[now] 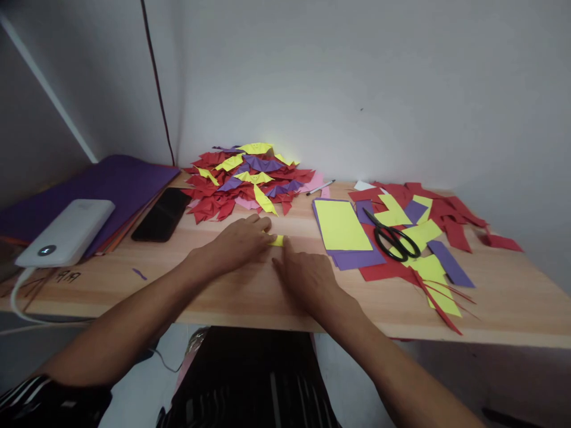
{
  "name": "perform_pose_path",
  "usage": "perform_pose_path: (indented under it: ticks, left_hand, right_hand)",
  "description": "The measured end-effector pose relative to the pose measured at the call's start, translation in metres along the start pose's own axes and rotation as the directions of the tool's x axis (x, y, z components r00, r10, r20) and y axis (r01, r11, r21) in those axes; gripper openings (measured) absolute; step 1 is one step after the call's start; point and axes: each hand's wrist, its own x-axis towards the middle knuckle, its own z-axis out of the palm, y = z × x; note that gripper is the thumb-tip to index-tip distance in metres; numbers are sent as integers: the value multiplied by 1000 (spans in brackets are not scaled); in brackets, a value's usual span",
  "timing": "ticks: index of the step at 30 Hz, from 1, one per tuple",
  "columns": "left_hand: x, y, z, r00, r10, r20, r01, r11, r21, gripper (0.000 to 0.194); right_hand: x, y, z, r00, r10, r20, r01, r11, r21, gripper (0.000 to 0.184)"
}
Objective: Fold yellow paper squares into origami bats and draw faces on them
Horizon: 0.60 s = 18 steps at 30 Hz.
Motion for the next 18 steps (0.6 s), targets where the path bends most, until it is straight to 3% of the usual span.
perform_pose_path:
  ticks: [5, 8, 12, 18]
  left_hand:
    - [3, -1, 4, 999, -14, -33, 12, 999, -52, 23]
    - [5, -3, 10, 994, -76, -80, 60, 980, -188, 20]
    - [7, -9, 19, 973, -150, -174, 60, 896, -439, 26]
    - [12, -13, 21, 938, -293, -184, 115, 767, -631, 37]
  right_hand:
    - [0, 0, 0, 1000, 27, 8, -27, 999, 34, 57]
    - [3, 6, 1, 999, 32, -11, -31, 993, 110, 55]
    - [11, 19, 2, 995, 50, -83, -27, 966, 257, 51]
    - [29, 34, 3, 980, -13, -200, 84, 932, 352, 48]
